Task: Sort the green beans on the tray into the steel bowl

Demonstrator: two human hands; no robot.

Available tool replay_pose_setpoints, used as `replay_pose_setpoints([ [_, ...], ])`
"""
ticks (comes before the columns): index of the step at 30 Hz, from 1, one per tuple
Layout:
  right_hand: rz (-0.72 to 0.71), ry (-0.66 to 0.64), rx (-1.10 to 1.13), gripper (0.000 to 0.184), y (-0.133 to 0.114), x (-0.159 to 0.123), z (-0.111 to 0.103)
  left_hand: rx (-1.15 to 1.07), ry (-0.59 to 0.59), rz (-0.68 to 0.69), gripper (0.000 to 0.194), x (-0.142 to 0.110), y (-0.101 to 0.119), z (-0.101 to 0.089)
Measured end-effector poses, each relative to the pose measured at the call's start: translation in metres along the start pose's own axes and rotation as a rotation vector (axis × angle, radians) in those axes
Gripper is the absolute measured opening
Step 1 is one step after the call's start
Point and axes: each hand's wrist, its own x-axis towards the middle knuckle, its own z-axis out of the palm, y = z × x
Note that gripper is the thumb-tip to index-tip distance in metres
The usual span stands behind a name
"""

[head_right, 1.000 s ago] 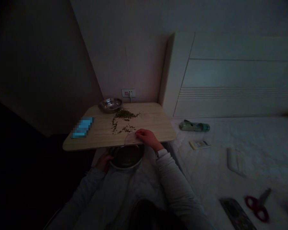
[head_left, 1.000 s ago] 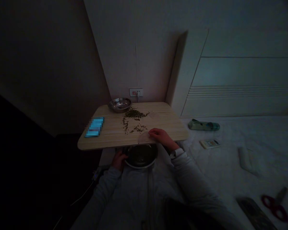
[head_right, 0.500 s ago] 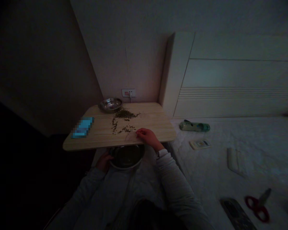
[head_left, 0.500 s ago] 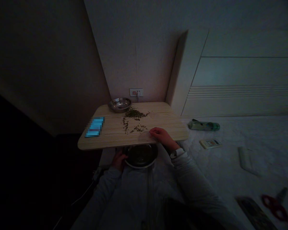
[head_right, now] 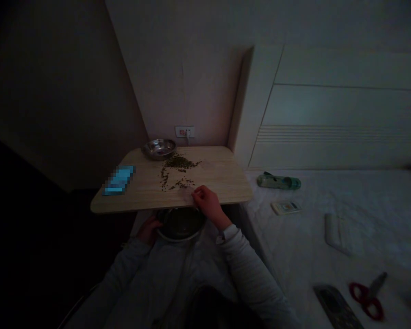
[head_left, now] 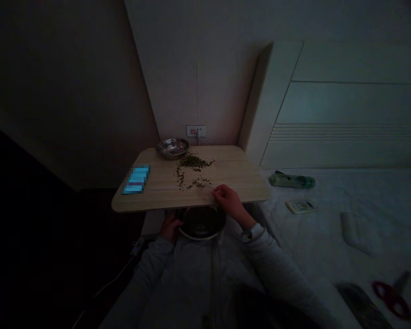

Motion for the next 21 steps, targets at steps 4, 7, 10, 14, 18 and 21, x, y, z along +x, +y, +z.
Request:
replay_pose_setpoints([
  [4, -0.015, 0.023, -0.126, 0.008, -0.004, -0.002, 0.005, 0.008, 0.003, -0.003, 0.021, 0.000, 0.000, 0.000],
  [7, -0.007, 0.054, -0.211, 0.006, -0.004, -0.001, 0.003, 0.006, 0.003, 0.014, 0.022, -0.001, 0.001, 0.000],
  [10, -0.007, 0.084, -0.247, 0.006, -0.002, -0.001, 0.000, 0.008, -0.007, 0.017, 0.024, 0.000, 0.001, 0.000],
  [14, -0.004, 0.085, -0.250, 0.005, 0.001, -0.001, -0.005, 0.019, -0.007, -0.004, 0.021, -0.001, 0.001, 0.000],
  [18, 0.013, 0.097, -0.269, 0.005, 0.000, 0.000, -0.007, -0.011, 0.019, -0.016, 0.022, -0.002, -0.001, 0.000],
  [21, 0.005, 0.106, -0.271, 0.005, -0.001, 0.001, -0.008, -0.009, 0.022, 0.003, 0.020, -0.002, -0.001, 0.000],
])
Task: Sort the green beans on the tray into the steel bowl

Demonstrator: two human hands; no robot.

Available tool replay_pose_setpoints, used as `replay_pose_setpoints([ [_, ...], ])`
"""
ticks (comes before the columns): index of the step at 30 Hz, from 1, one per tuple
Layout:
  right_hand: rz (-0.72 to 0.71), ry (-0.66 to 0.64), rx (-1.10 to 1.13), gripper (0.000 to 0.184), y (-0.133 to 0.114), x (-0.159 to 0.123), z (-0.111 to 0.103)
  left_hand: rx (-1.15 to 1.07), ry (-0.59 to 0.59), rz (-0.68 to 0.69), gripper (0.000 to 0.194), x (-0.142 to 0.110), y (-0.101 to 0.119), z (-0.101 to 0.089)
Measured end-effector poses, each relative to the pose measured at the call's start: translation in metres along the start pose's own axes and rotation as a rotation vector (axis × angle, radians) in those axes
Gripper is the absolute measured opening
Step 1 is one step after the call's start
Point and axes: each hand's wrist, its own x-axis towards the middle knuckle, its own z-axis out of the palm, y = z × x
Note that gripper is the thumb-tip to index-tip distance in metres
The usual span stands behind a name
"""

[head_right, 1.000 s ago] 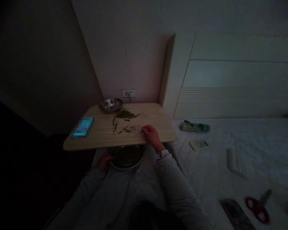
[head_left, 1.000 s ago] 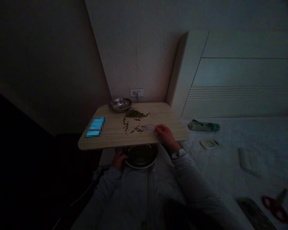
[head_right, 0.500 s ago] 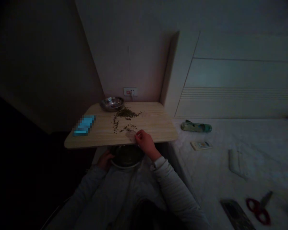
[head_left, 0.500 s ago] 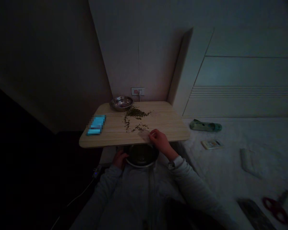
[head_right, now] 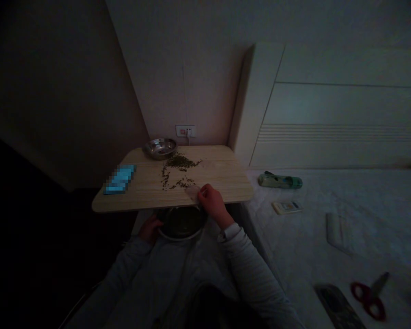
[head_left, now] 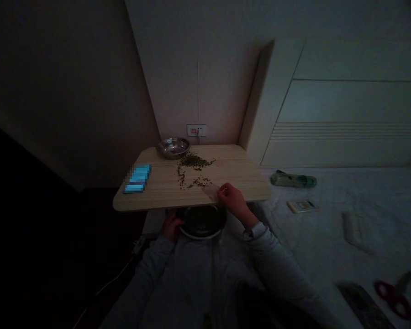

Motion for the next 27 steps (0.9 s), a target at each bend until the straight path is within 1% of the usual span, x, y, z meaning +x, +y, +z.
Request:
replay_pose_setpoints([
  [3, 0.006, -0.008, 0.001, 0.005, 0.0006, 0.0004, -0.0014, 0.017, -0.017, 0.007, 0.019, -0.0008, 0.0019, 0.0004],
  [10, -0.008, -0.002, -0.032, 0.005, 0.0011, 0.0029, -0.0022, 0.019, -0.010, -0.008, 0.021, 0.0020, 0.0016, -0.0011],
  [16, -0.002, -0.039, -0.081, 0.006, -0.0031, 0.0051, -0.0049, 0.014, -0.016, 0.006, 0.020, 0.0046, 0.0002, -0.0027],
  [21, -0.019, -0.064, -0.063, 0.009, -0.0025, 0.0062, -0.0061, 0.014, -0.031, 0.003, 0.020, 0.0015, 0.0027, -0.0006],
  [24, -0.032, -0.081, -0.074, 0.009, -0.0022, 0.0072, -0.0061, 0.018, -0.032, 0.019, 0.018, 0.0023, 0.0008, -0.0020],
  [27, -0.032, -0.104, -0.097, 0.010, -0.0025, 0.0079, -0.0059, 0.014, -0.027, 0.020, 0.020, 0.0046, -0.0019, -0.0037],
])
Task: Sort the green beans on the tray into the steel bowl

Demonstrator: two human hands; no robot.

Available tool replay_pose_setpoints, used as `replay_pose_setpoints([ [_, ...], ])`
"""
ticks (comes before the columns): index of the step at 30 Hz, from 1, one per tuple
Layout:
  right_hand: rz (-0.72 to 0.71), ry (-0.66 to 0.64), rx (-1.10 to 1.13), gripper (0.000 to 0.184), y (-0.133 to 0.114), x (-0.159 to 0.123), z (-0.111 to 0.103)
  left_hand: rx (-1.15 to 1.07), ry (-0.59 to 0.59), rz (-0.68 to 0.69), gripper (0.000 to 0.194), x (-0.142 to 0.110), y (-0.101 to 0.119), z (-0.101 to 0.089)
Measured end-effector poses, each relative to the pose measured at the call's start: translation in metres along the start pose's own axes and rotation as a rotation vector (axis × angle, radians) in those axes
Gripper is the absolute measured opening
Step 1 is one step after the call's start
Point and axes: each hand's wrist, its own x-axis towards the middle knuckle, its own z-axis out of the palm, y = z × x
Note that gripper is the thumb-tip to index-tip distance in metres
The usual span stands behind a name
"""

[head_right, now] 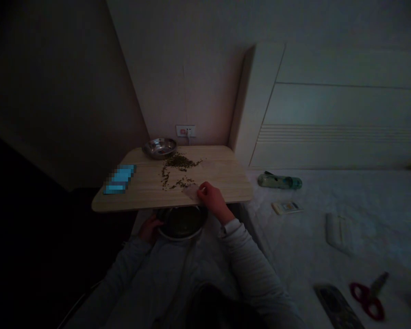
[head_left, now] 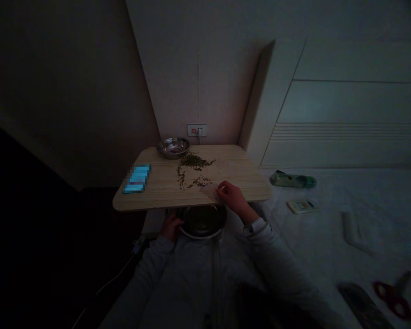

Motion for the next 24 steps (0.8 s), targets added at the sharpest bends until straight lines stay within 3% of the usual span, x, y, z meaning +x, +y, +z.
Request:
replay_pose_setpoints([
  [13, -0.039, -0.035, -0.075, 0.014, -0.005, 0.007, 0.006, -0.001, 0.003, -0.003, 0.019, 0.000, 0.002, 0.000],
  [24, -0.079, -0.077, -0.135, 0.022, -0.008, 0.011, 0.015, 0.058, 0.023, 0.044, 0.018, 0.015, -0.014, -0.011],
])
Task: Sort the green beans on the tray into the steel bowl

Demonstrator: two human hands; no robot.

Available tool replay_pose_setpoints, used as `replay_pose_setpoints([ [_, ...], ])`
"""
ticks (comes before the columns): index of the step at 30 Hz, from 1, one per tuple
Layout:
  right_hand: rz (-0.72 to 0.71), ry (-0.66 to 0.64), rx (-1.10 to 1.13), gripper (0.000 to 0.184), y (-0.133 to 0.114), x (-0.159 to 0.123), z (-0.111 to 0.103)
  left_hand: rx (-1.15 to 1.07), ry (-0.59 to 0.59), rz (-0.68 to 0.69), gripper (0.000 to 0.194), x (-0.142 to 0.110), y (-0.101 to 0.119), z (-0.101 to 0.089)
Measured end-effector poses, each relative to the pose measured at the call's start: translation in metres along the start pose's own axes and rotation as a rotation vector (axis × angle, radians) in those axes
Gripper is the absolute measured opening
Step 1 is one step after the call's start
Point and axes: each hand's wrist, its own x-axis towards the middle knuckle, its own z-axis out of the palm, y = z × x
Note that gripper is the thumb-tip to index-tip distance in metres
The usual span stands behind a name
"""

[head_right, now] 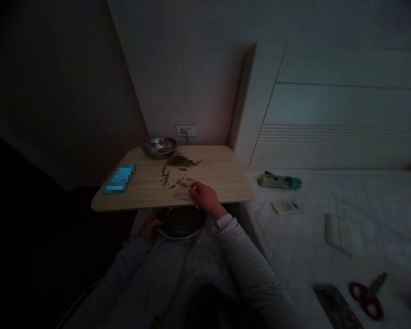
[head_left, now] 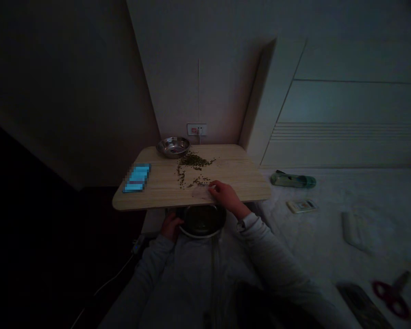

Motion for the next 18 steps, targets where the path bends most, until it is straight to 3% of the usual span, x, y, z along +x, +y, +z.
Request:
replay_pose_setpoints([
  [7, -0.016, -0.034, -0.026, 0.025, -0.006, -0.004, 0.000, -0.050, 0.030, -0.009, 0.019, 0.004, -0.006, 0.000],
  [18, -0.018, -0.064, 0.004, 0.026, -0.004, -0.008, 0.001, -0.051, 0.027, -0.015, 0.021, -0.005, 0.004, 0.005],
])
